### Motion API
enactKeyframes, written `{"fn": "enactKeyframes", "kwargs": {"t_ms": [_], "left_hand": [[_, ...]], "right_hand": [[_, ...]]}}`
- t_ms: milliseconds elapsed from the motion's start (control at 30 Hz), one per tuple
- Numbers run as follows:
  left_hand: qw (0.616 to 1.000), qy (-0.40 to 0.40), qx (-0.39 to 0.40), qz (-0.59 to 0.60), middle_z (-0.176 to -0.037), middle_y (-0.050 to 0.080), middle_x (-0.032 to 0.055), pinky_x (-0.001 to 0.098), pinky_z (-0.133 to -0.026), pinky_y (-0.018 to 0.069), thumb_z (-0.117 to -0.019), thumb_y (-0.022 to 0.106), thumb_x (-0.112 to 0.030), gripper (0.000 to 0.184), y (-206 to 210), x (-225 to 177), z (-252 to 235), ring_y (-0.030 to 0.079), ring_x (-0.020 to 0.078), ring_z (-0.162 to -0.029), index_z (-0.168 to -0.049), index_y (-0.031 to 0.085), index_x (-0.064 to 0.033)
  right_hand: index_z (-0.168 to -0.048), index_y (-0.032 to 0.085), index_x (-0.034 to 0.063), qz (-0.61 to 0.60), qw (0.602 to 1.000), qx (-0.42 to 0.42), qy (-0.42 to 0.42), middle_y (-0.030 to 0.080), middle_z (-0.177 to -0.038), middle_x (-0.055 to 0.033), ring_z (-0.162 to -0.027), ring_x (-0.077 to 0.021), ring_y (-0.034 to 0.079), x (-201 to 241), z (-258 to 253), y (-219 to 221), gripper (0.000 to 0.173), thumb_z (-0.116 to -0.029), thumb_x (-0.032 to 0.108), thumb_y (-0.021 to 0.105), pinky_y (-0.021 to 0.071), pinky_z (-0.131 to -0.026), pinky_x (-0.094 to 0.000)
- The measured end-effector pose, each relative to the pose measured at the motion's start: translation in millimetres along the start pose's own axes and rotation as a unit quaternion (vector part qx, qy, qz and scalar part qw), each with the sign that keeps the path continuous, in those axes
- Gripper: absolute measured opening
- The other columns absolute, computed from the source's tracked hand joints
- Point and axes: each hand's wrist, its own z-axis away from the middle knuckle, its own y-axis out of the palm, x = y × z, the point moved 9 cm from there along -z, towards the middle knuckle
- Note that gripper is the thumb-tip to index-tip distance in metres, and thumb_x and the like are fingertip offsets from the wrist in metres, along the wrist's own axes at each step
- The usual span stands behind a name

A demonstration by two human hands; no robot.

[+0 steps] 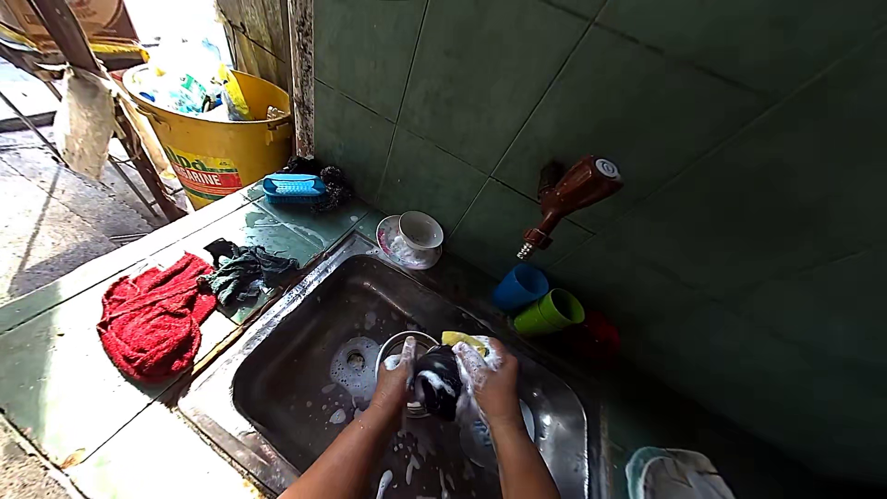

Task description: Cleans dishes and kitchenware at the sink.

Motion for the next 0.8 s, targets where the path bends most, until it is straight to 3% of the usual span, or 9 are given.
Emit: {"fn": "enactKeyframes", "kwargs": {"t_ms": [100, 167, 267, 333, 433, 500, 567, 700, 800], "left_hand": [[0.982, -0.068, 0.166, 0.053, -0.105, 0.065, 0.0161, 0.0439, -0.072, 0.0617, -0.111, 0.033, -0.044, 0.051, 32.3, 3.8, 18.2, 0.07, 0.0266, -0.089, -0.14, 0.046, -0.0045], [0.978, -0.053, 0.169, 0.109, -0.098, 0.067, 0.0134, 0.0398, -0.073, 0.0607, -0.1103, 0.036, -0.043, 0.048, 32.3, 5.3, 15.3, 0.07, 0.0227, -0.084, -0.138, 0.046, -0.0051], [0.98, 0.019, 0.108, 0.164, -0.098, 0.067, 0.0086, 0.0337, -0.081, 0.0569, -0.1092, 0.043, -0.034, 0.038, 15.4, -5.3, 2.7, 0.066, 0.0148, -0.088, -0.124, 0.057, -0.0011], [0.98, 0.068, 0.082, 0.17, -0.103, 0.068, 0.0079, 0.0319, -0.087, 0.0557, -0.1073, 0.045, -0.025, 0.032, 7.9, -11.4, 2.7, 0.066, 0.0127, -0.095, -0.118, 0.061, 0.0002], [0.971, 0.231, 0.063, 0.017, -0.124, 0.066, 0.0129, 0.0293, -0.101, 0.0491, -0.0894, 0.062, -0.031, 0.052, 10.6, -32.3, 17.9, 0.062, 0.0125, -0.115, -0.126, 0.063, 0.0062], [0.928, 0.356, 0.062, -0.09, -0.133, 0.062, 0.0224, 0.0334, -0.11, 0.0446, -0.0801, 0.071, -0.051, 0.079, 19.7, -42.8, 30.0, 0.058, 0.0211, -0.127, -0.129, 0.062, 0.0099], [0.918, 0.376, 0.05, -0.118, -0.132, 0.062, 0.025, 0.0348, -0.11, 0.0443, -0.0778, 0.072, -0.054, 0.084, 22.9, -42.0, 33.8, 0.058, 0.024, -0.127, -0.13, 0.06, 0.011], [0.983, 0.174, 0.048, 0.027, -0.121, 0.065, 0.0132, 0.0282, -0.101, 0.0492, -0.0989, 0.052, -0.025, 0.044, 12.3, -21.7, 17.2, 0.062, 0.0109, -0.112, -0.129, 0.059, 0.0066], [0.981, 0.033, 0.14, 0.134, -0.097, 0.066, 0.0021, 0.0262, -0.085, 0.0539, -0.1112, 0.032, -0.021, 0.033, 13.8, -18.5, 14.1, 0.064, 0.0065, -0.09, -0.117, 0.059, -0.0031]], "right_hand": [[-0.11, 0.068, -0.0079, 0.0, 0.999, 0.036, 0.017, 0.071, -0.096, -0.0151, -0.092, -0.0167, 0.069, 2.7, 3.6, 13.5, 0.026, -0.1021, 0.014, 0.056, 0.0557, -0.088, -0.0365], [-0.117, 0.064, -0.0092, -0.025, 0.989, 0.139, 0.046, 0.067, -0.105, -0.0152, -0.099, -0.0142, 0.064, -3.0, 23.2, 37.3, 0.037, -0.106, 0.018, 0.041, 0.0527, -0.093, -0.0315], [-0.116, 0.069, -0.0112, 0.098, 0.974, 0.191, -0.072, 0.07, -0.114, -0.0265, -0.109, -0.0358, 0.069, 12.2, 54.9, 58.9, 0.039, -0.098, 0.023, 0.059, 0.0536, -0.099, -0.049], [-0.112, 0.069, -0.0117, 0.105, 0.972, 0.165, -0.13, 0.072, -0.107, -0.0253, -0.1, -0.0332, 0.072, 21.2, 66.4, 60.9, 0.037, -0.0939, 0.02, 0.063, 0.0579, -0.092, -0.0451], [-0.123, 0.059, -0.0141, -0.121, 0.987, 0.093, 0.046, 0.07, -0.107, -0.0187, -0.099, -0.0175, 0.069, -1.3, 52.4, 52.6, 0.03, -0.1007, 0.002, 0.047, 0.0576, -0.091, -0.0316], [-0.131, 0.05, -0.0016, -0.34, 0.914, 0.022, 0.221, 0.062, -0.111, -0.012, -0.1, -0.0142, 0.064, -17.7, 51.2, 54.8, 0.034, -0.1104, 0.011, 0.026, 0.0558, -0.087, -0.0316], [-0.13, 0.054, 0.0016, -0.406, 0.873, -0.049, 0.267, 0.064, -0.111, -0.0118, -0.102, -0.0162, 0.065, -17.6, 54.7, 53.8, 0.034, -0.1116, 0.017, 0.03, 0.0559, -0.088, -0.0348], [-0.132, 0.051, -0.0151, -0.129, 0.99, -0.008, 0.052, 0.064, -0.12, -0.023, -0.11, -0.0187, 0.064, 15.0, 68.3, 53.2, 0.039, -0.1015, 0.009, 0.047, 0.0525, -0.097, -0.0309], [-0.119, 0.067, -0.0141, 0.145, 0.965, 0.097, -0.198, 0.072, -0.113, -0.0264, -0.105, -0.0362, 0.072, 34.2, 88.1, 60.3, 0.042, -0.0861, 0.012, 0.068, 0.0587, -0.092, -0.0472]]}}
